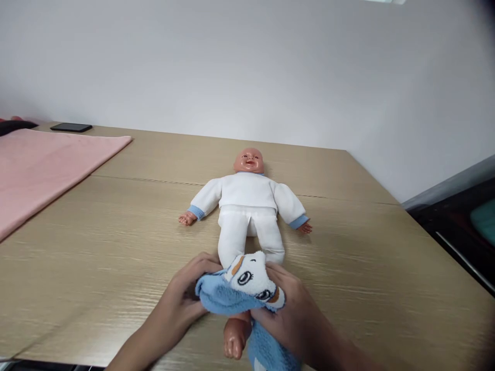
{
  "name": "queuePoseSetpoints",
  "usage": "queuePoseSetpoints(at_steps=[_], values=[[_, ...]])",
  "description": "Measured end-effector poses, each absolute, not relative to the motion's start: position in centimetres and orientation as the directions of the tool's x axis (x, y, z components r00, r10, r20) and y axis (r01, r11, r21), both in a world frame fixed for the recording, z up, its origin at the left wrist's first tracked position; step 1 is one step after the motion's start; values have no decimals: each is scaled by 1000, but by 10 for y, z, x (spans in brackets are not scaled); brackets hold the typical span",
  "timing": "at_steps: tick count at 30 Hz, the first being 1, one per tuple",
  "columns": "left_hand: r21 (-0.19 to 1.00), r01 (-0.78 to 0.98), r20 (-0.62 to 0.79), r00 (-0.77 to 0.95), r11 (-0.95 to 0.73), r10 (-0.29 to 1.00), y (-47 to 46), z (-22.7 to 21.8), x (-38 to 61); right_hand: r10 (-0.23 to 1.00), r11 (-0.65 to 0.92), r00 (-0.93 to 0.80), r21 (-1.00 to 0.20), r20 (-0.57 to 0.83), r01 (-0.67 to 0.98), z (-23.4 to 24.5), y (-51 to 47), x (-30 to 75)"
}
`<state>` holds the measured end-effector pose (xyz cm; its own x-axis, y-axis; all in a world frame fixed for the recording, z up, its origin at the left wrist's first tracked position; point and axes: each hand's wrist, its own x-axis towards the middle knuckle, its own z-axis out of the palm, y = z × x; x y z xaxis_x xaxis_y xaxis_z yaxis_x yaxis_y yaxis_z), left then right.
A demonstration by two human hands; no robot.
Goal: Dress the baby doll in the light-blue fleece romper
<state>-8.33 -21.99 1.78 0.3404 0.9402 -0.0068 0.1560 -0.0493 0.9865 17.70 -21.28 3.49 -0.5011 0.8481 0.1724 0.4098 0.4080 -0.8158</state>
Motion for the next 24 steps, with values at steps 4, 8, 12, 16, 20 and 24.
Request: queuePoseSetpoints(at_steps=[4, 8, 12, 16, 20, 24], values=[[986, 166, -47, 445, -30, 894, -194, 26, -90, 813, 467, -557, -758, 167, 455, 42, -197, 187], [991, 131, -80, 575, 5, 814, -174, 22, -96, 753, 446, -650, -807, 105, 387, 55, -171, 198], [984, 176, -118, 628, 7, 769, -162, 20, -98, 746, 323, -666, -875, 1, 361, 65, -156, 197], [989, 109, -148, 619, 103, 772, -164, 15, -106, 787, 311, -616, -846, -26, 434, 73, -168, 197], [988, -1, -125, 601, 157, 789, -172, 5, -120, 869, 196, -472, -770, -151, 607, 73, -190, 220], [986, 31, -156, 553, 166, 818, -173, 4, -124, 869, 26, -436, -858, -234, 513, 62, -196, 249]])
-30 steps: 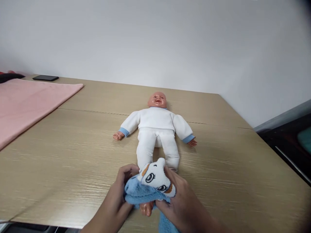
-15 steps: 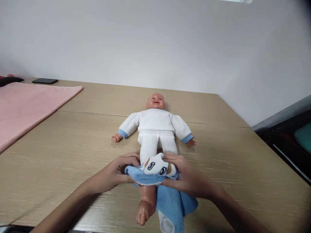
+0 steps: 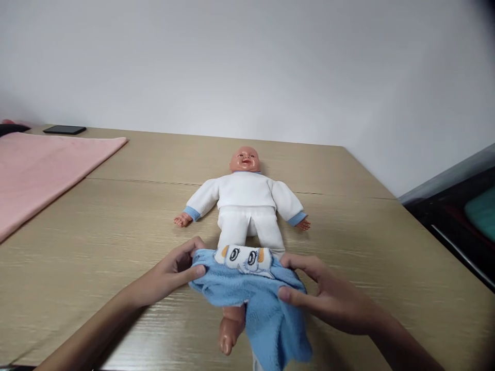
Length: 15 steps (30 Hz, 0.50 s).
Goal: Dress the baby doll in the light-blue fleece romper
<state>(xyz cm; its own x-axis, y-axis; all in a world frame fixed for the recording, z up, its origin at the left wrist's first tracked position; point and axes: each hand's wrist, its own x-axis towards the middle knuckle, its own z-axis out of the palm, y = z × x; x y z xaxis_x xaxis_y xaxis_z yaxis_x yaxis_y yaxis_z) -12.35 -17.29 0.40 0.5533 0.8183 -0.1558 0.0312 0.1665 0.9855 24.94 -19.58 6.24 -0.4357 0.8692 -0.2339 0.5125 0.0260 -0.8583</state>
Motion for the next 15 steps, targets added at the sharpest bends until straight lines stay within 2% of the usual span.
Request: queuePoseSetpoints(at_steps=[4, 7, 9, 11, 13, 15], values=[[990, 78, -140, 531, 117, 836, -168, 15, -118, 811, -13, -579, -993, -79, 118, 52, -189, 256], [968, 227, -23, 498, -104, 867, -164, 34, -110, 818, -9, -574, -997, 39, -79, 48, -185, 248], [893, 351, 77, 499, -283, 863, -162, 52, -102, 837, 42, -540, -994, 88, -97, 48, -183, 241], [831, 402, 125, 538, -384, 834, -160, 71, -88, 845, 102, -519, -991, 131, -85, 49, -182, 235], [864, 346, 85, 617, -366, 783, -153, 88, -72, 844, 147, -511, -987, 159, -64, 52, -181, 231], [932, 259, -14, 726, -254, 687, -140, 97, -55, 852, 150, -504, -988, 143, -27, 58, -179, 228]])
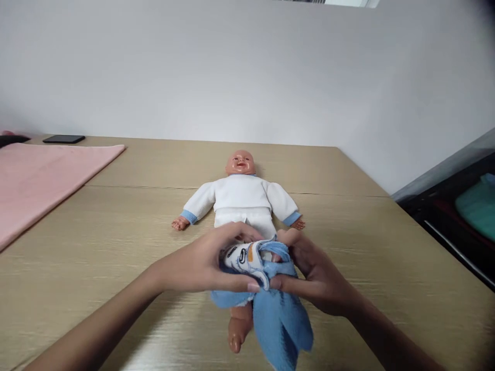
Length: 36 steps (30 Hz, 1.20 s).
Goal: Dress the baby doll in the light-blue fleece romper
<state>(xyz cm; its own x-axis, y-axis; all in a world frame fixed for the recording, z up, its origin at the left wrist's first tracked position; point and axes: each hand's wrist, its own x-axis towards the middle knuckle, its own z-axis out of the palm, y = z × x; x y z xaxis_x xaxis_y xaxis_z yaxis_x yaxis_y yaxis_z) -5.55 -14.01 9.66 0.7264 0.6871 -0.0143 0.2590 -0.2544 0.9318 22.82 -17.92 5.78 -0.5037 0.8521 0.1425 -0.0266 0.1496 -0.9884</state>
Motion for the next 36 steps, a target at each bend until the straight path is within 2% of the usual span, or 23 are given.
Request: queuePoseSetpoints(at_steps=[3, 5, 7, 9, 11, 14, 17, 19, 21, 23, 25, 27, 30, 33, 36], values=[[974, 215, -156, 870, -74, 467, -115, 97, -37, 857, 81, -515, -991, 14, 109, 66, -175, 234], [978, 207, -191, 919, -12, 344, -100, 92, -29, 822, 60, -565, -977, -69, 207, 70, -171, 243], [981, 196, -188, 943, -2, 276, -91, 86, -24, 768, 78, -633, -969, -91, 234, 70, -169, 255], [987, 162, -155, 955, -9, 252, -86, 79, -21, 744, 53, -666, -988, -57, 145, 64, -169, 265], [992, 121, -122, 966, 15, 226, -84, 73, -19, 755, -62, -655, -998, -33, -21, 53, -170, 270], [989, 113, -132, 966, 99, 223, -83, 62, -18, 790, -218, -613, -947, -30, -235, 34, -169, 267], [985, 104, -139, 951, 136, 277, -81, 53, -20, 813, -195, -582, -940, 4, -279, 26, -164, 261], [981, 93, -139, 949, 168, 283, -80, 49, -22, 824, -127, -566, -972, 7, -198, 30, -159, 261], [972, 143, -186, 954, 186, 237, -80, 47, -25, 815, -18, -580, -1000, -9, -9, 42, -154, 263], [962, 224, -252, 949, 154, 190, -80, 47, -26, 766, 79, -639, -978, -65, 195, 55, -151, 266], [964, 249, -263, 946, 93, 192, -81, 48, -24, 696, 149, -707, -939, -124, 311, 67, -150, 267], [977, 209, -212, 955, 35, 209, -83, 51, -21, 653, 205, -749, -925, -114, 319, 73, -151, 265], [992, 111, -95, 967, -52, 236, -85, 55, -18, 661, 243, -750, -942, -13, 231, 72, -156, 259], [996, 69, -53, 958, -50, 281, -85, 56, -18, 721, 73, -693, -991, -26, 114, 62, -161, 253], [995, 96, -87, 955, -16, 285, -82, 52, -22, 782, -187, -603, -982, -156, 11, 49, -166, 248]])
